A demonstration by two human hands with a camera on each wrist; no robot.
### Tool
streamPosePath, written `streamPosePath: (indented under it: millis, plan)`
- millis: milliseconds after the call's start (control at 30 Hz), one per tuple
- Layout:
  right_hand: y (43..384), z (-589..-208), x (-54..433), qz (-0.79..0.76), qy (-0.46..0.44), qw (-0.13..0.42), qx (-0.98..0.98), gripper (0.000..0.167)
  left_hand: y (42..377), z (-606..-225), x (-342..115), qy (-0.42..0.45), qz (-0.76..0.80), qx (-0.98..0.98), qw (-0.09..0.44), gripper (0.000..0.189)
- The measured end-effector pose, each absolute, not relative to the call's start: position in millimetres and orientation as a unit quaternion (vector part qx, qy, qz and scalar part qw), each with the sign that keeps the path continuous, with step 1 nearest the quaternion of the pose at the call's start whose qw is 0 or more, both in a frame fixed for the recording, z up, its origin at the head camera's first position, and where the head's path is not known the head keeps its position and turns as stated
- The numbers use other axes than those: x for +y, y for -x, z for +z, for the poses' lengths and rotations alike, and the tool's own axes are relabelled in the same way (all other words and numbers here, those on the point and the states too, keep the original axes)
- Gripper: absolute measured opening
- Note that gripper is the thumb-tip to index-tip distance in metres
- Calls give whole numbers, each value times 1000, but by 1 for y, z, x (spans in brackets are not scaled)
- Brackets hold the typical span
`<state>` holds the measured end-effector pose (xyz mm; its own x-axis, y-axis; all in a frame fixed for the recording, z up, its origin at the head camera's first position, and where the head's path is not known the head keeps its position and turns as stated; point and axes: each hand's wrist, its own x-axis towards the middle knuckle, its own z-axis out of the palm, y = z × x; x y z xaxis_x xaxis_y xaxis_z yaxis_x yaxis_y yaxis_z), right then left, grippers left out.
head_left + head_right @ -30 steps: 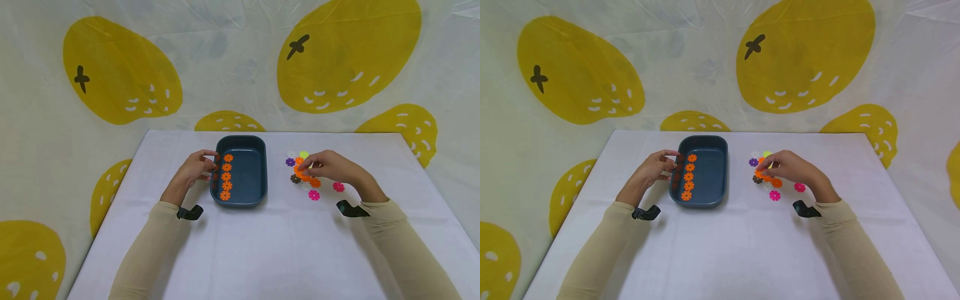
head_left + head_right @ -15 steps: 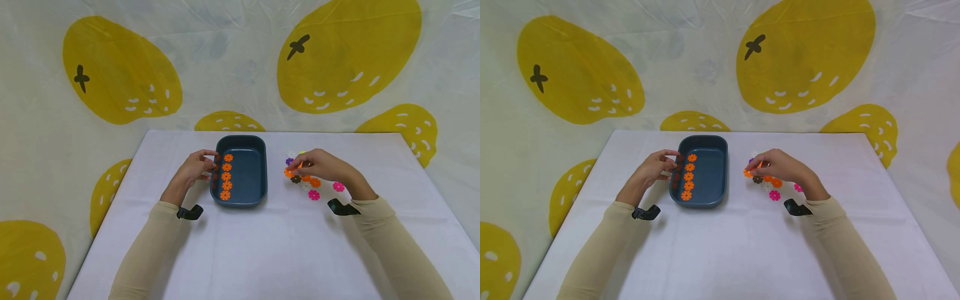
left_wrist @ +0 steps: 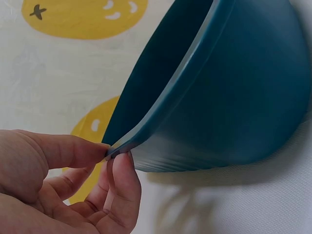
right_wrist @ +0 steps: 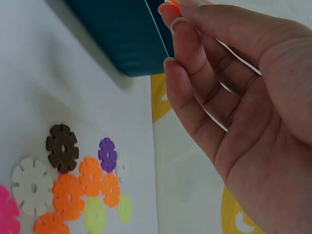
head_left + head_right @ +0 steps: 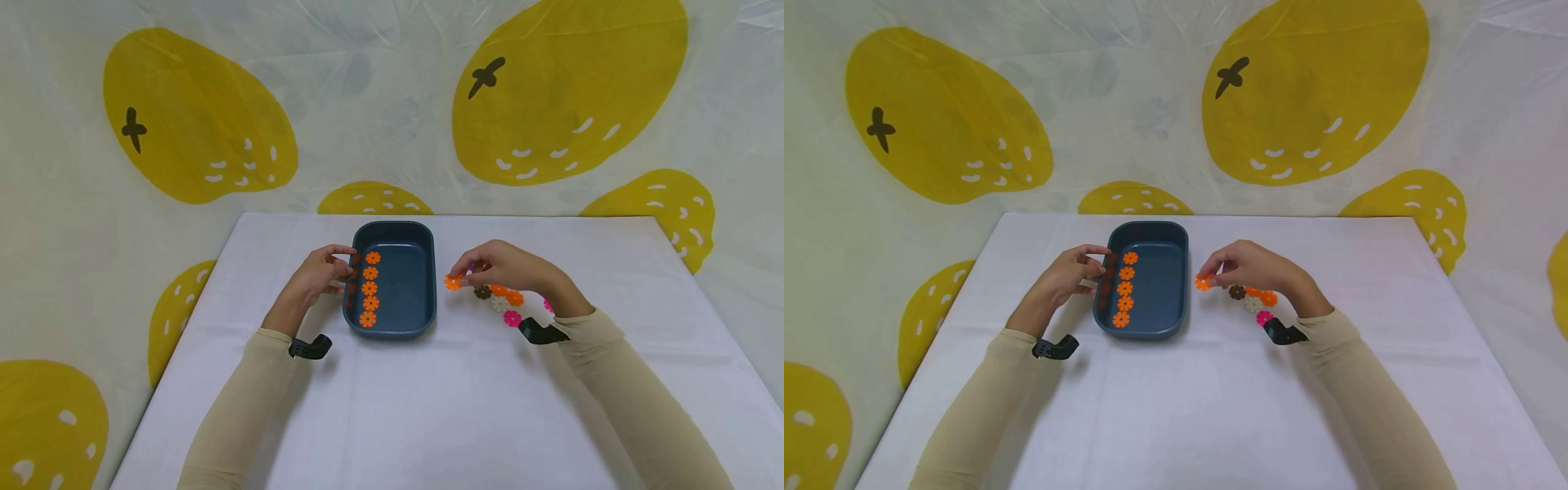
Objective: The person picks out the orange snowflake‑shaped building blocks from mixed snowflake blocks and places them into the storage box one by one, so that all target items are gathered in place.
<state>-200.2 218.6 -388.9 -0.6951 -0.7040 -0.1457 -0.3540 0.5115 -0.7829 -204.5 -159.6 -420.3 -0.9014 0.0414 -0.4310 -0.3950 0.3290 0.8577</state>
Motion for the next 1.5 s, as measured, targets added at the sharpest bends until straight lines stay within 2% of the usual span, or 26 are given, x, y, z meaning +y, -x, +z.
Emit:
streamPosePath:
  millis: [333,733,1500]
  plan:
    - [209,-384,197,-381,321,257,828,22,204,-420,-160,108,569,792,194,42]
    - [222,-387,172,-369,377,278,803,22,203,-420,-160,104,569,793,192,42]
    - [235,-382,126,-292,411,319,802,20,203,-424,-160,98,569,794,189,42]
